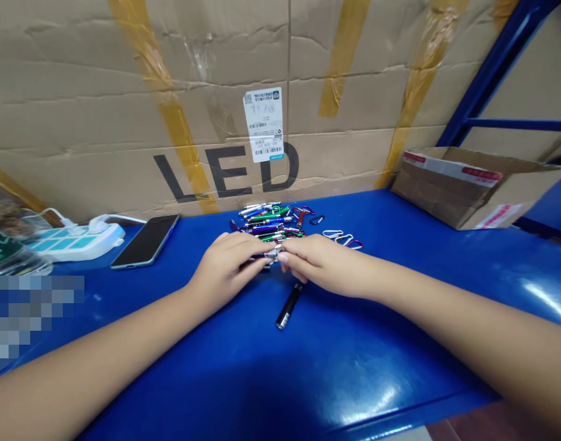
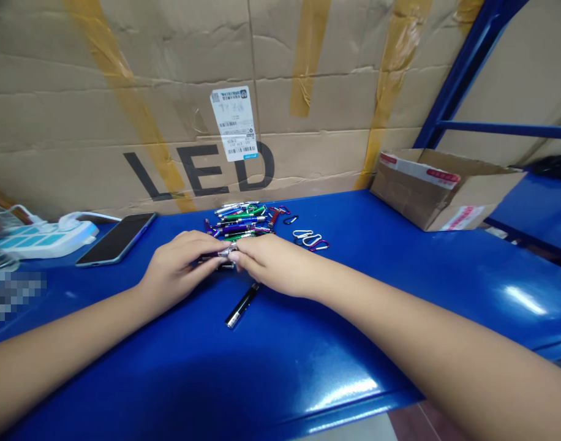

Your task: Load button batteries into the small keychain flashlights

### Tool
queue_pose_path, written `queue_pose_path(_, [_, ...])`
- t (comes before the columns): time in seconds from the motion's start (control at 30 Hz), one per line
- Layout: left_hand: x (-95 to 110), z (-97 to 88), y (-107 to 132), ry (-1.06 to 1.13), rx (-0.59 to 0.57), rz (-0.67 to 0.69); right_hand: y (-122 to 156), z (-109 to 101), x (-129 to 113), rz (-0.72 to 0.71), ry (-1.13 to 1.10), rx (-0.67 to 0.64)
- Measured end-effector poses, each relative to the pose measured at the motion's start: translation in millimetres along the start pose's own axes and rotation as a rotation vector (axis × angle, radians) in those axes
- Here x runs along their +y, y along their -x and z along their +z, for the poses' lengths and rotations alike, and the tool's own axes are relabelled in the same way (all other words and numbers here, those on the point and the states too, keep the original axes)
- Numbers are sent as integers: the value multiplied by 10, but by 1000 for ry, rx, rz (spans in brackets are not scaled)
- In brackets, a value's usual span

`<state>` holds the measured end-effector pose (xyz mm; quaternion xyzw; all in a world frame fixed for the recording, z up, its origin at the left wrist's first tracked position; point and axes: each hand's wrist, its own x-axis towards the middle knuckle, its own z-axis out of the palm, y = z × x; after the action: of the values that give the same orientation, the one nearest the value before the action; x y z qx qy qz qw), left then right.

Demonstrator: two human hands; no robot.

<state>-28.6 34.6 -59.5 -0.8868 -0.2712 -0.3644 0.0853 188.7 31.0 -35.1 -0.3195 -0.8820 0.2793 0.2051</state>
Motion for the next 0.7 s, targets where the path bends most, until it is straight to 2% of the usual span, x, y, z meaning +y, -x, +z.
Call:
queue_pose_path(0.1, [21,0,-5,-27,-27,18,-6,-28,16,-94,269,31])
queue_pose_path(0.2, [43,-8,-11,-4,-32,44,0,-39,17,-104,332,-2])
queue_pose_path(0.3, [60,-6,-23,35,-65,6,9,-37,5,-75,446,1])
queue_pose_path(0.47, [69,17,-44,52,-92,-92,9,-26,-31,28,710,129])
queue_pose_path(0.6, [69,18,-53,92,-67,-139,6,-20,-9,-63,856,148])
queue_pose_path(0.7, [73,10,-59,107,-71,-125,8,-18,30,-129,910,153])
